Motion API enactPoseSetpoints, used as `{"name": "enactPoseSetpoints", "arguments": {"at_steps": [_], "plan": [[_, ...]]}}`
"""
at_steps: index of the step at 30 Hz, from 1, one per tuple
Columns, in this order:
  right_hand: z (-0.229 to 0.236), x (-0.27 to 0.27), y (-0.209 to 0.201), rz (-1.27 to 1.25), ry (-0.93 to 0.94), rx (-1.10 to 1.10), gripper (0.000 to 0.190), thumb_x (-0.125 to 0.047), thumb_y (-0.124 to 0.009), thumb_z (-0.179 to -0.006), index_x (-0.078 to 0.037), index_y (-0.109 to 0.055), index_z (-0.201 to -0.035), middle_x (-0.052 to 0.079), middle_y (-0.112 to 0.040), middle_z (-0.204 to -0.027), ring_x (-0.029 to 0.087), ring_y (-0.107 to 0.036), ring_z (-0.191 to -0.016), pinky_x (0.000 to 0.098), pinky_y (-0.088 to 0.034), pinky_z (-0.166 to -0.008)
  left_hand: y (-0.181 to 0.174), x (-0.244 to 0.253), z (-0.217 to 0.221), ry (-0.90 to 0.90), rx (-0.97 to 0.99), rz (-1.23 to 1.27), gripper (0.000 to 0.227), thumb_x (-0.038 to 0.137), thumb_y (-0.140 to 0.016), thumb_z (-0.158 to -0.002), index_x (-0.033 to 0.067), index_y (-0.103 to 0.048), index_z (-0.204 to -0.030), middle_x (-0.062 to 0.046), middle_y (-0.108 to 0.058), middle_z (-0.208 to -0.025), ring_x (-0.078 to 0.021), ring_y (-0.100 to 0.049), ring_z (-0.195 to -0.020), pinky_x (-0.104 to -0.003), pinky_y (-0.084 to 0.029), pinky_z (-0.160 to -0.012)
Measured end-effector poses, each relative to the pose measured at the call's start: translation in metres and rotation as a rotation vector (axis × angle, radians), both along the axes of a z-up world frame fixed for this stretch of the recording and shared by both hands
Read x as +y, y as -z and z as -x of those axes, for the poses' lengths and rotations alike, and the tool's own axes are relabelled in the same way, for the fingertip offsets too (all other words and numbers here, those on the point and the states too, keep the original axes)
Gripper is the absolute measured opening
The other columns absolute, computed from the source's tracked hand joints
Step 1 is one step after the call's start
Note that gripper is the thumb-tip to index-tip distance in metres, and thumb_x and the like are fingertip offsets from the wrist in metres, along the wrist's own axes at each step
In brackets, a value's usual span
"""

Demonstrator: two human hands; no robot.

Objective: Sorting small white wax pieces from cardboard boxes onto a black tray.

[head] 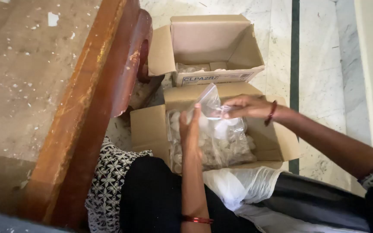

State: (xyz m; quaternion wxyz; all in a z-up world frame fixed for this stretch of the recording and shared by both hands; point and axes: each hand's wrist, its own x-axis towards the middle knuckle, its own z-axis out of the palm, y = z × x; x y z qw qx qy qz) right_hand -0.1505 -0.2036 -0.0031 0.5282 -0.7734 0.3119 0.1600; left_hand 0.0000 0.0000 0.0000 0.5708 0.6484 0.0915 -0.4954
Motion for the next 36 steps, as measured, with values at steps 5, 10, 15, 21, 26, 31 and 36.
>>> {"name": "enactPoseSetpoints", "arguments": {"at_steps": [5,10,15,21,26,31,36], "plan": [[0.000,0.001,-0.045,-0.292,0.042,-0.151,0.056,-0.023,-0.076,-0.088,0.002,-0.064,-0.136,0.021,-0.071,-0.125,0.029,-0.066,-0.114,0.0429,-0.053,-0.102,0.020,-0.001,0.012,-0.028,0.139,0.273,0.071,0.031,-0.082,-0.080,0.0075,-0.050,-0.139,-0.011,-0.062,-0.116,-0.0182,-0.063,-0.090,-0.042,-0.060,-0.086],[0.004,0.018,-0.027,-0.602,0.508,-0.349,0.064,-0.018,-0.075,-0.084,-0.005,-0.049,-0.141,0.017,-0.061,-0.139,0.029,-0.062,-0.126,0.0428,-0.051,-0.110,0.022,0.002,0.013,-0.248,0.243,0.412,0.057,0.018,-0.085,-0.077,0.0065,-0.054,-0.123,-0.006,-0.058,-0.098,-0.0158,-0.057,-0.079,-0.040,-0.066,-0.083],[0.011,0.038,-0.021,-0.593,0.640,-0.093,0.050,-0.009,-0.075,-0.083,-0.001,-0.061,-0.130,0.020,-0.066,-0.134,0.027,-0.066,-0.125,0.0440,-0.048,-0.107,0.004,0.013,0.007,-0.293,0.316,0.373,0.052,0.016,-0.081,-0.073,0.0109,-0.061,-0.121,-0.003,-0.065,-0.101,-0.0144,-0.061,-0.083,-0.035,-0.056,-0.073],[0.009,0.016,-0.025,-0.345,0.663,-0.149,0.024,-0.016,-0.071,-0.092,-0.008,-0.070,-0.114,0.004,-0.073,-0.110,0.013,-0.069,-0.102,0.0294,-0.059,-0.084,0.023,0.009,0.017,-0.116,0.167,0.176,0.050,0.014,-0.082,-0.072,0.0137,-0.057,-0.116,-0.006,-0.068,-0.108,-0.0191,-0.068,-0.097,-0.034,-0.058,-0.076],[0.021,0.021,-0.001,-0.289,0.719,-0.246,0.020,-0.024,-0.065,-0.100,-0.012,-0.070,-0.116,-0.002,-0.069,-0.105,0.010,-0.058,-0.088,0.0311,-0.051,-0.075,0.057,0.003,0.024,-0.057,0.057,0.141,0.046,0.021,-0.079,-0.081,0.0064,-0.059,-0.119,-0.007,-0.066,-0.114,-0.0194,-0.062,-0.106,-0.034,-0.052,-0.086],[0.028,0.025,0.015,0.042,0.376,-0.163,0.024,-0.027,-0.058,-0.105,-0.010,-0.070,-0.117,0.001,-0.068,-0.105,0.015,-0.053,-0.080,0.0345,-0.044,-0.071,0.089,0.000,0.020,-0.350,-0.083,0.207,0.043,0.017,-0.073,-0.086,0.0013,-0.057,-0.122,-0.012,-0.065,-0.121,-0.0210,-0.062,-0.114,-0.032,-0.047,-0.100],[0.030,0.022,0.040,0.135,0.143,-0.178,0.028,-0.026,-0.056,-0.105,-0.010,-0.067,-0.124,0.005,-0.073,-0.112,0.015,-0.065,-0.103,0.0311,-0.052,-0.090,0.082,-0.001,0.023,-0.363,0.002,0.226,0.038,0.016,-0.068,-0.089,0.0029,-0.057,-0.123,-0.014,-0.066,-0.123,-0.0222,-0.060,-0.115,-0.034,-0.045,-0.100]]}}
